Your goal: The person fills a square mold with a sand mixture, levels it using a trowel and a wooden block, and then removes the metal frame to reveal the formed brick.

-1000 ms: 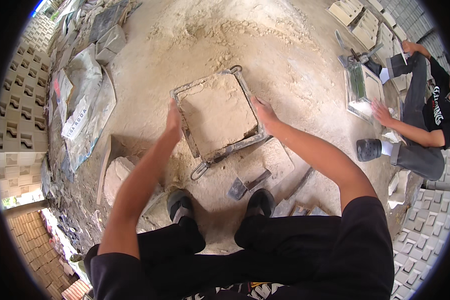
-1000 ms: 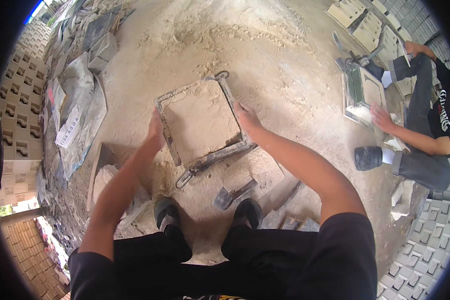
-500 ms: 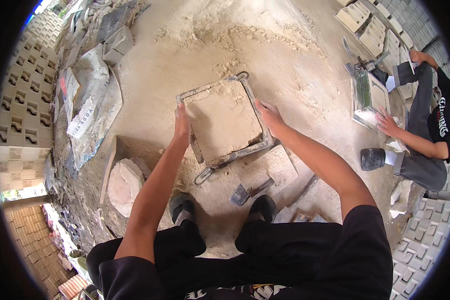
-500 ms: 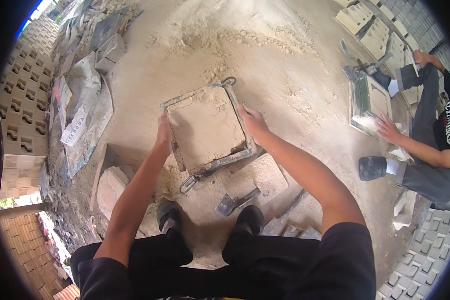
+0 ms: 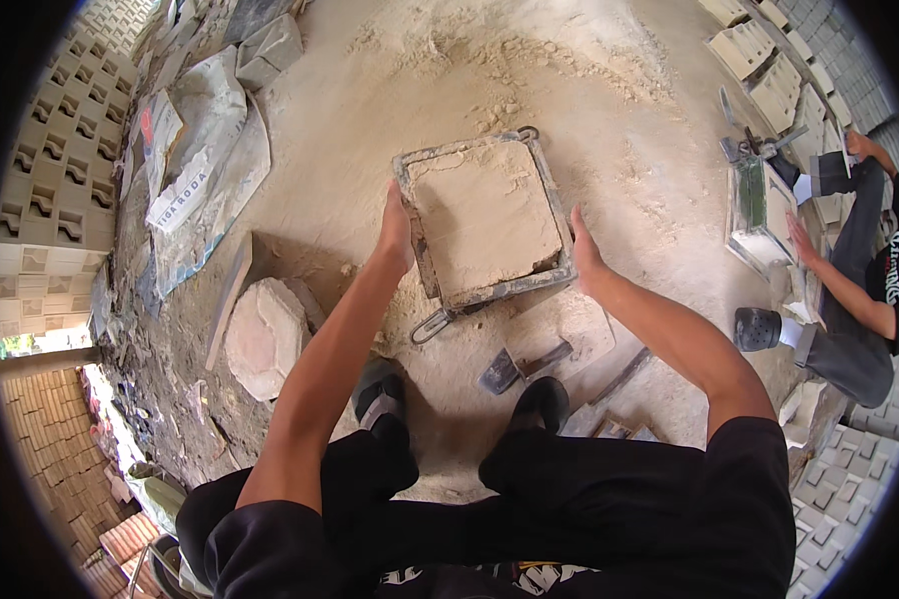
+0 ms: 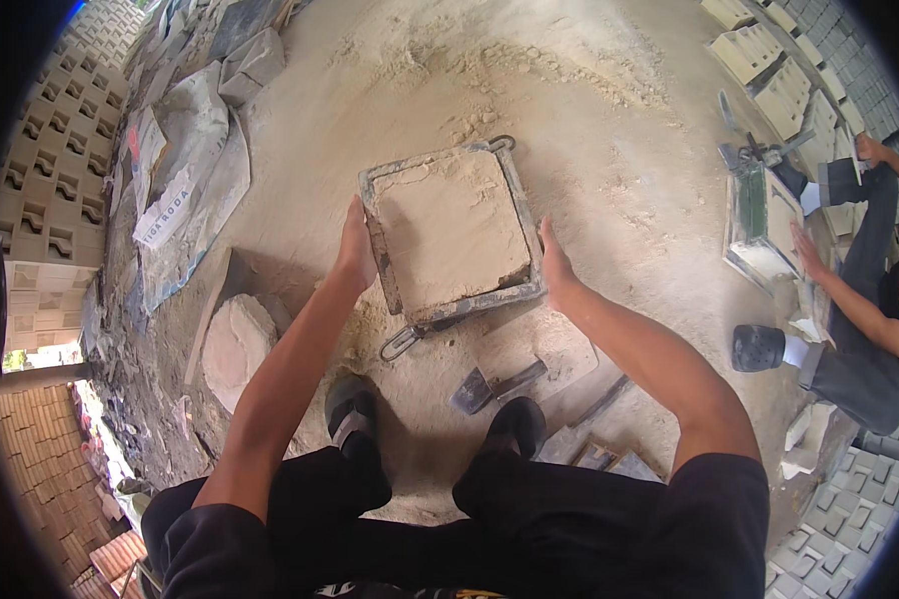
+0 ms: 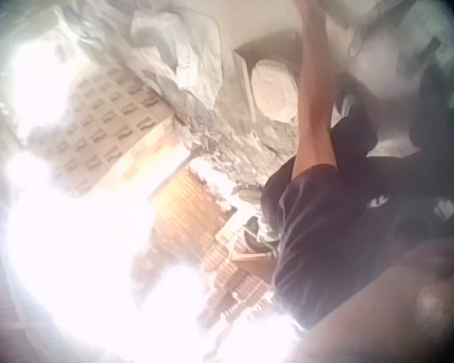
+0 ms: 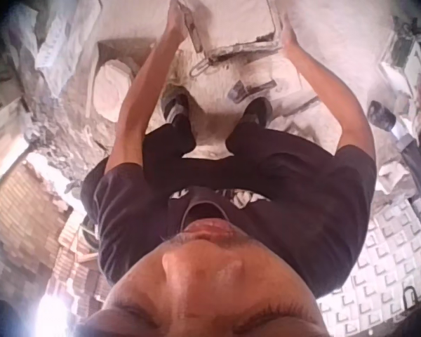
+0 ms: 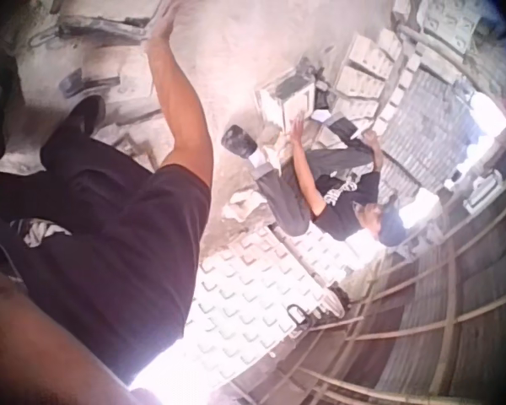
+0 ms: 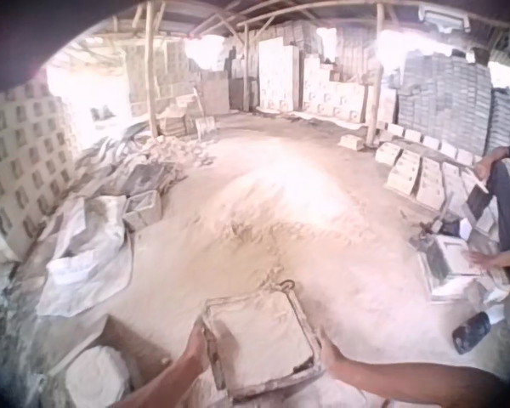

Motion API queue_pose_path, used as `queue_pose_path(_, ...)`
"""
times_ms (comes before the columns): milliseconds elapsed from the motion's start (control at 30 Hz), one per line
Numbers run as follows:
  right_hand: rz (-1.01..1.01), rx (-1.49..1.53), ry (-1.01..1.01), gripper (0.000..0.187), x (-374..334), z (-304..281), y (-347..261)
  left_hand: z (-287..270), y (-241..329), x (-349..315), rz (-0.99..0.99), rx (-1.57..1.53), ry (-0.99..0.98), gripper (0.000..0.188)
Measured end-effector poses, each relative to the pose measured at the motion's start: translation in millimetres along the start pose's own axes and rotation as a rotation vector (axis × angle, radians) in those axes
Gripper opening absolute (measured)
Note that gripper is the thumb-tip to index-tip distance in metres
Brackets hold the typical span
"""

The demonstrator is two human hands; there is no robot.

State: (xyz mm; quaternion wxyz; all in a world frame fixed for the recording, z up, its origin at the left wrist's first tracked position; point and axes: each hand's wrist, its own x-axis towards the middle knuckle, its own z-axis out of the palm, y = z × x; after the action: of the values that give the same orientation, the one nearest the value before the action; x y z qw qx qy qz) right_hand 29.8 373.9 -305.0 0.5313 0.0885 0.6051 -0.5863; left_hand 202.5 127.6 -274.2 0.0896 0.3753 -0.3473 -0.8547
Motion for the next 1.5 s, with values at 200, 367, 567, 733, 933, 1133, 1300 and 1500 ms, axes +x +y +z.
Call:
queue_pose_path(200, -0.079, 0.037, 0.077, 0.096, 8, 4, 30, 3, 20, 10, -0.015, 0.082, -0.047, 0.068)
queue_pose_path(367, 0.135, 0.126, -0.046, 0.095, -8, 4, 6, -13, 36, 19, -0.023, 0.309, -0.063, 0.066)
queue_pose_path(567, -0.313, -0.406, 0.205, 0.090, 29, -9, 6, -18, 59, 27, -0.163, 0.627, 0.086, 0.049)
queue_pose_path(733, -0.406, -0.368, 0.101, 0.073, 27, -6, -42, -26, 44, 42, 0.000, 0.676, 0.216, 0.038)
queue_pose_path(933, -0.460, -0.717, 0.297, 0.063, 11, 14, -10, -45, 4, 57, 0.283, 0.558, 0.361, 0.028)
queue_pose_path(1133, -0.437, -0.761, 0.419, 0.060, 9, 17, 18, -42, 8, 58, 0.301, 0.569, 0.378, 0.028)
queue_pose_path(1300, -0.531, -0.830, 0.428, 0.061, 5, 9, 18, -39, 23, 74, 0.258, 0.379, 0.411, 0.026)
queue_pose_path(1500, -0.413, -0.654, 0.485, 0.048, -10, -2, 4, -39, 44, 74, 0.211, 0.522, 0.384, 0.033)
